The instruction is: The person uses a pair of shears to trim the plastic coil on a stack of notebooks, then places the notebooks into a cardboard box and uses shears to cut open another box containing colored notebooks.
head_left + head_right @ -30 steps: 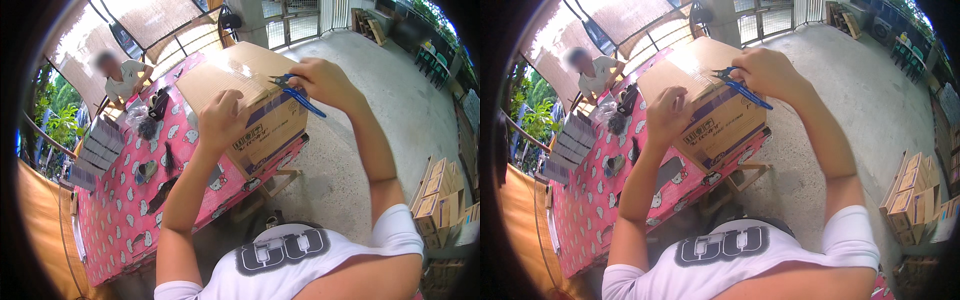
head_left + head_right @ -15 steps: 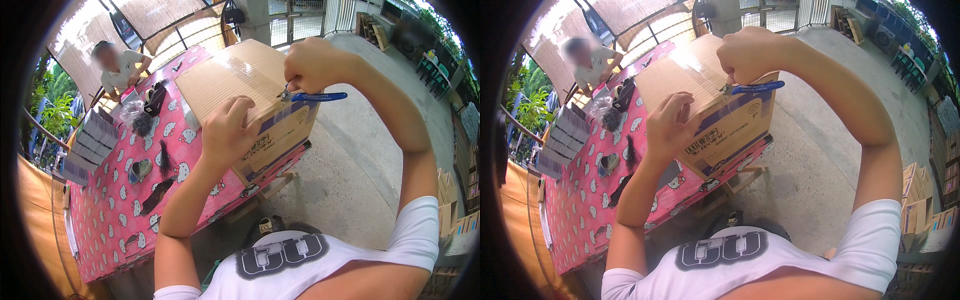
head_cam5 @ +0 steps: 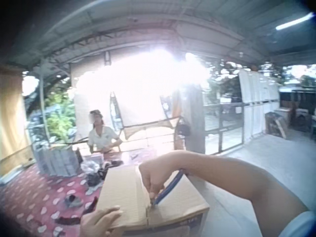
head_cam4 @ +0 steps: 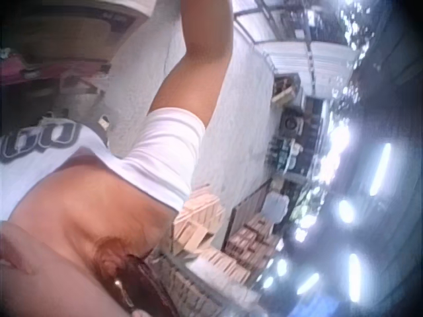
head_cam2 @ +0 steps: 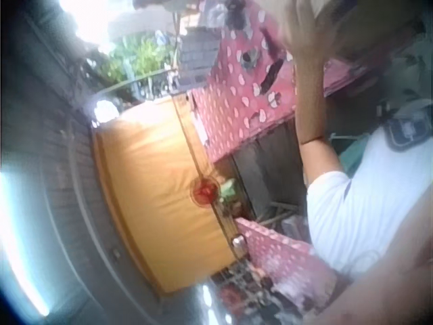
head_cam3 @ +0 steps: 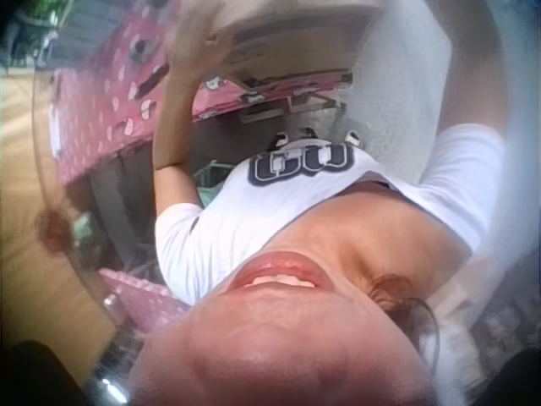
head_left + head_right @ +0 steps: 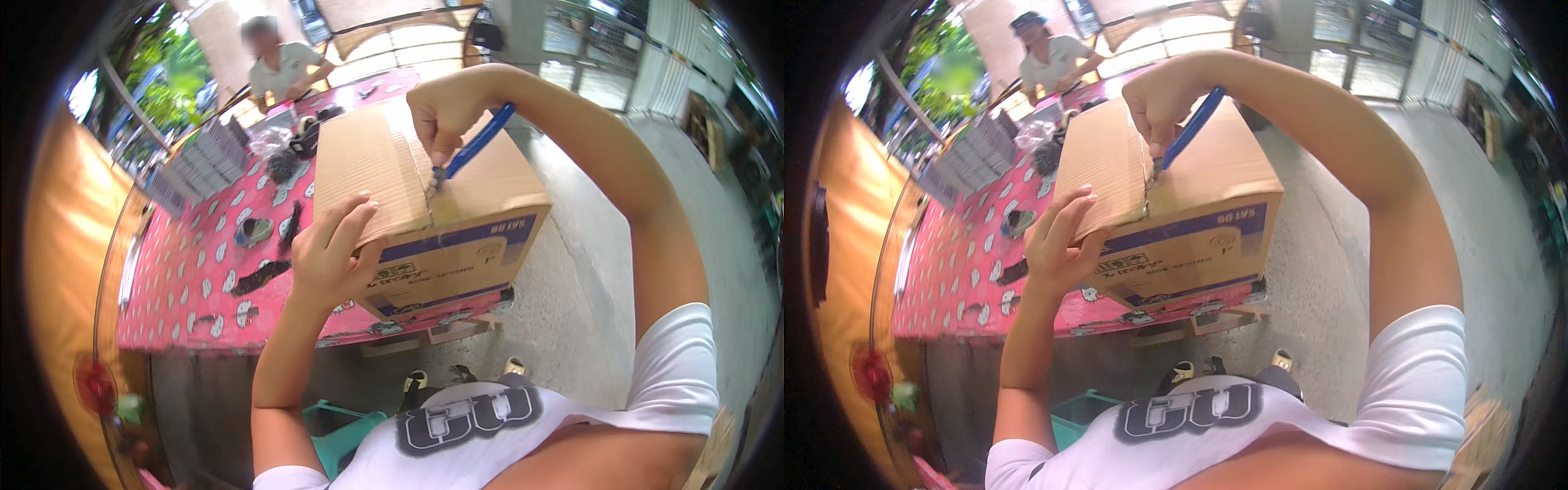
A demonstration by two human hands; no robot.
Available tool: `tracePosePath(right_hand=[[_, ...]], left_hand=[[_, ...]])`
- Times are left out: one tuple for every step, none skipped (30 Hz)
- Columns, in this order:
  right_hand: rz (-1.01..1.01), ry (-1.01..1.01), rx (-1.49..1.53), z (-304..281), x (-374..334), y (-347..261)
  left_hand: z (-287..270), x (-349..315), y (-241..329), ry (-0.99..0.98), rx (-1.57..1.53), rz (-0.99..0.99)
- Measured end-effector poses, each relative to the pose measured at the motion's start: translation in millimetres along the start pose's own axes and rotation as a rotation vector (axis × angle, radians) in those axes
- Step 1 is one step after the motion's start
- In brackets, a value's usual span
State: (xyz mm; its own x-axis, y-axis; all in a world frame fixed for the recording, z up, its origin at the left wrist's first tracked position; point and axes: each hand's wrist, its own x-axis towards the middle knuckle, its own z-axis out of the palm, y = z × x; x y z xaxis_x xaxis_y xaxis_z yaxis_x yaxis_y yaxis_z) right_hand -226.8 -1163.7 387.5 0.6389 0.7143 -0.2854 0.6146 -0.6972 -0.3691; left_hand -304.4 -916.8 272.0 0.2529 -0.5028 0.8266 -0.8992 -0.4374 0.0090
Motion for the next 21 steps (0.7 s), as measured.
tracePosePath(right_hand=[[-0.039,-0.002,-0.004,0,6,6],[-0.055,0.036,-0.091,-5,10,14],[-0.11,0.079,-0.236,-10,18,20],[-0.174,0.068,-0.25,-17,26,39],[-0.244,0.051,-0.26,-21,37,55],[-0.225,0.038,-0.211,-21,44,60],[-0.204,0.03,-0.174,-25,49,62],[-0.179,0.021,-0.135,-28,53,63],[-0.304,-0.003,-0.195,-31,59,67],[-0.415,-0.019,-0.254,-34,65,77],[-0.503,-0.015,-0.319,-37,72,89],[-0.587,-0.005,-0.383,-40,80,106],[-0.684,0.014,-0.444,-43,87,113],[-0.58,0.047,-0.412,-45,92,122],[-0.557,0.092,-0.387,-46,101,140],[-0.534,0.137,-0.36,-48,109,157],[-0.514,0.183,-0.332,-50,118,173],[-0.481,0.198,-0.222,-52,121,203],[-0.449,0.221,-0.13,-62,118,229],[-0.426,0.224,-0.573,-73,113,250],[-0.034,0.264,-0.173,-60,126,226]], left_hand=[[3,-3,5,0.006,0.051,-0.053],[6,-6,11,0.012,0.103,-0.107],[5,-10,18,0.01,0.168,-0.162],[10,-11,24,0.033,0.22,-0.171],[16,-13,27,0.052,0.274,-0.187],[20,-16,30,0.07,0.329,-0.201],[21,-16,33,0.08,0.37,-0.208],[23,-16,35,0.09,0.407,-0.213],[23,-17,34,0.099,0.441,-0.209],[25,-16,31,0.114,0.444,-0.189],[27,-17,31,0.129,0.448,-0.221],[30,-16,30,0.142,0.443,-0.245],[29,-14,31,0.149,0.446,-0.269],[26,-13,31,0.161,0.466,-0.273],[26,-11,31,0.175,0.476,-0.272],[27,-9,29,0.193,0.48,-0.269],[26,-9,28,0.225,0.472,-0.324],[33,-10,22,0.272,0.432,-0.377],[40,-6,17,0.333,0.394,-0.422],[46,-1,15,0.376,0.418,-0.401],[35,-9,16,0.393,0.463,-0.435]])
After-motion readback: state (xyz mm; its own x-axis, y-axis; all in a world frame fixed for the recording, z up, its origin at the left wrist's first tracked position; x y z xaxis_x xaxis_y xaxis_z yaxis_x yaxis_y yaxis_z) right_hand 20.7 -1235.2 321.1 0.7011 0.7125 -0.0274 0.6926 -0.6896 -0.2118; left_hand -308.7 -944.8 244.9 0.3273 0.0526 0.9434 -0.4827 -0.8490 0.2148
